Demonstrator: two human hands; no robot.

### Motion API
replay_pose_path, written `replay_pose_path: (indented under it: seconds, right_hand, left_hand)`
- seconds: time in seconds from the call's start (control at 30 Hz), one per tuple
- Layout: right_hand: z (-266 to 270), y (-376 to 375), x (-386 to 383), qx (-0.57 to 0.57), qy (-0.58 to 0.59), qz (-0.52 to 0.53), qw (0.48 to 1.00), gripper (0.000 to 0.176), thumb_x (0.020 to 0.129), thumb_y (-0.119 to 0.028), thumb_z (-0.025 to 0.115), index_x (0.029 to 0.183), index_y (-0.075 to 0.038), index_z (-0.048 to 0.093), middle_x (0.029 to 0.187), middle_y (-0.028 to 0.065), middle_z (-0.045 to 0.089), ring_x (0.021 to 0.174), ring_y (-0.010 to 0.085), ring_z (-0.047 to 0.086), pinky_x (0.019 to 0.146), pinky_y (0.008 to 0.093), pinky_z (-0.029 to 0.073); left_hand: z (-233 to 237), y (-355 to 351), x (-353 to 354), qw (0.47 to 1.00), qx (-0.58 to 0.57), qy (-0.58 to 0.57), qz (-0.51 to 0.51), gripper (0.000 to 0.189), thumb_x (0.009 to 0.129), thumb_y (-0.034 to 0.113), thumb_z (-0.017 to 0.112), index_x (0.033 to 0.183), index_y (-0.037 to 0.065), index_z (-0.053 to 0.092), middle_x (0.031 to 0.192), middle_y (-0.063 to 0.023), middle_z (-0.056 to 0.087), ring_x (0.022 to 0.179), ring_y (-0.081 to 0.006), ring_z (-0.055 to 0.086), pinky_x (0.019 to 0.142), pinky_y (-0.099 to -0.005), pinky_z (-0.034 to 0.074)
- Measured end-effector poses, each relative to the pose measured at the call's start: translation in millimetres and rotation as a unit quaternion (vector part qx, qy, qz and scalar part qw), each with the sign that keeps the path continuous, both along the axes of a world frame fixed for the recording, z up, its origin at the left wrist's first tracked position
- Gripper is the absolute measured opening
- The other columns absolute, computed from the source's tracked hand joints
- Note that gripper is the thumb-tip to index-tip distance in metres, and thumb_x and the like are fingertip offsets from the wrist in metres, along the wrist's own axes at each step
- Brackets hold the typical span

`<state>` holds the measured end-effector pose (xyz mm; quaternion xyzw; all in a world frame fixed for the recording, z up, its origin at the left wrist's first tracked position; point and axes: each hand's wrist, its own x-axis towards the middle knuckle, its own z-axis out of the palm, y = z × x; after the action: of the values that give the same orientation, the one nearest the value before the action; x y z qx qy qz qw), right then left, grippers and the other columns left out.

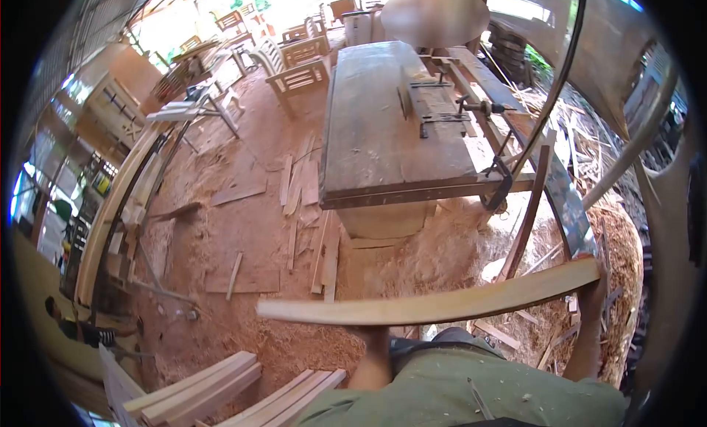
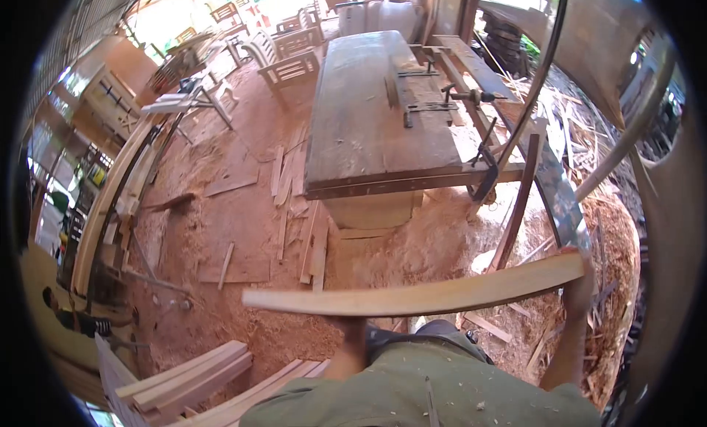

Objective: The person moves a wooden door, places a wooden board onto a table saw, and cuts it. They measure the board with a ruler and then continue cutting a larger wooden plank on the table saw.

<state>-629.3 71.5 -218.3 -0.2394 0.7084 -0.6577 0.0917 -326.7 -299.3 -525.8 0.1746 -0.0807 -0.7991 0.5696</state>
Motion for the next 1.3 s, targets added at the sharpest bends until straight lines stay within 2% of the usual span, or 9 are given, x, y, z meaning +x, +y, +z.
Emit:
replay_pose_path:
  seconds: [0.03, 0.1, 0.17, 0.37, 0.57, 0.7, 1.0, 1.13, 1.3]
  right_hand:
    - [-22, 15, 6, -0.113, -0.096, -0.1, 0.984, 0.054, 0.1, -0.052, 0.042, 0.111, -0.002, 0.06, 0.105, 0.0088, 0.062, 0.098, 0.0202, 0.06, 0.09, 0.0337, 0.046]
    - [-64, 41, 22, -0.209, -0.217, -0.198, 0.933, 0.058, 0.098, -0.054, 0.046, 0.121, -0.002, 0.058, 0.11, 0.0093, 0.062, 0.104, 0.0246, 0.06, 0.096, 0.0362, 0.046]
    - [-83, 47, 51, -0.175, -0.242, -0.23, 0.926, 0.053, 0.098, -0.05, 0.046, 0.122, -0.004, 0.06, 0.115, 0.0099, 0.064, 0.107, 0.0258, 0.061, 0.097, 0.0375, 0.047]
    - [-127, 44, 165, -0.185, -0.368, -0.432, 0.802, 0.062, 0.088, -0.056, 0.051, 0.12, -0.004, 0.062, 0.115, 0.0128, 0.066, 0.101, 0.0307, 0.064, 0.09, 0.0437, 0.052]
    - [-77, 8, 285, -0.141, -0.399, -0.582, 0.695, 0.064, 0.088, -0.057, 0.05, 0.123, -0.005, 0.061, 0.12, 0.0164, 0.065, 0.109, 0.0363, 0.063, 0.097, 0.0485, 0.05]
    - [-105, 15, 360, -0.136, -0.449, -0.604, 0.644, 0.064, 0.091, -0.058, 0.049, 0.126, -0.005, 0.059, 0.127, 0.0173, 0.062, 0.113, 0.0366, 0.062, 0.099, 0.051, 0.05]
    - [-183, -67, 375, -0.352, -0.556, -0.443, 0.609, 0.061, 0.099, -0.054, 0.044, 0.135, -0.005, 0.054, 0.135, 0.0148, 0.058, 0.121, 0.0329, 0.058, 0.104, 0.0513, 0.046]
    - [-176, -107, 374, -0.35, -0.546, -0.46, 0.606, 0.054, 0.101, -0.047, 0.049, 0.136, -0.006, 0.053, 0.139, 0.0141, 0.055, 0.127, 0.0321, 0.053, 0.109, 0.051, 0.041]
    - [-156, -152, 352, -0.234, -0.498, -0.539, 0.637, 0.06, 0.095, -0.049, 0.06, 0.137, -0.008, 0.052, 0.14, 0.0129, 0.055, 0.128, 0.035, 0.051, 0.11, 0.0545, 0.038]
  left_hand:
    - [1, -22, -14, 0.999, -0.03, 0.042, 0.002, 0.07, 0.093, 0.064, 0.049, 0.138, 0.012, 0.043, 0.128, -0.0132, 0.056, 0.115, -0.029, 0.056, 0.103, -0.0492, 0.045]
    - [157, -30, -48, 0.977, -0.056, -0.205, -0.027, 0.072, 0.093, 0.069, 0.042, 0.137, 0.013, 0.047, 0.133, -0.0135, 0.054, 0.12, -0.0303, 0.054, 0.105, -0.0494, 0.043]
    - [140, -89, -68, 0.976, 0.006, 0.04, -0.212, 0.069, 0.098, 0.063, 0.034, 0.142, 0.01, 0.042, 0.139, -0.0112, 0.05, 0.126, -0.0321, 0.05, 0.109, -0.0492, 0.04]
    - [117, -150, -155, 0.932, 0.049, -0.099, -0.344, 0.079, 0.097, 0.069, 0.031, 0.149, 0.01, 0.036, 0.147, -0.0127, 0.046, 0.133, -0.0339, 0.044, 0.113, -0.0482, 0.035]
    - [129, -136, -209, 0.828, 0.115, -0.163, -0.524, 0.085, 0.095, 0.072, 0.035, 0.149, 0.007, 0.036, 0.149, -0.0119, 0.045, 0.136, -0.0318, 0.043, 0.114, -0.0439, 0.033]
    - [102, -128, -215, 0.733, -0.012, -0.381, -0.563, 0.09, 0.094, 0.074, 0.034, 0.142, -0.001, 0.045, 0.14, -0.0155, 0.054, 0.13, -0.0306, 0.05, 0.11, -0.0391, 0.038]
    - [119, -193, -270, 0.489, -0.212, -0.635, -0.559, 0.096, 0.096, 0.072, 0.022, 0.128, -0.011, 0.056, 0.125, -0.028, 0.062, 0.123, -0.0367, 0.057, 0.107, -0.0384, 0.04]
    - [95, -232, -302, 0.269, -0.525, -0.768, -0.248, 0.091, 0.097, 0.067, 0.025, 0.128, -0.013, 0.056, 0.154, -0.0273, 0.033, 0.144, -0.0376, 0.03, 0.119, -0.0513, 0.018]
    - [79, -280, -359, 0.384, -0.47, -0.73, -0.314, 0.089, 0.1, 0.061, 0.024, 0.134, -0.018, 0.047, 0.162, -0.0173, 0.02, 0.151, -0.0352, 0.014, 0.121, -0.0538, 0.006]
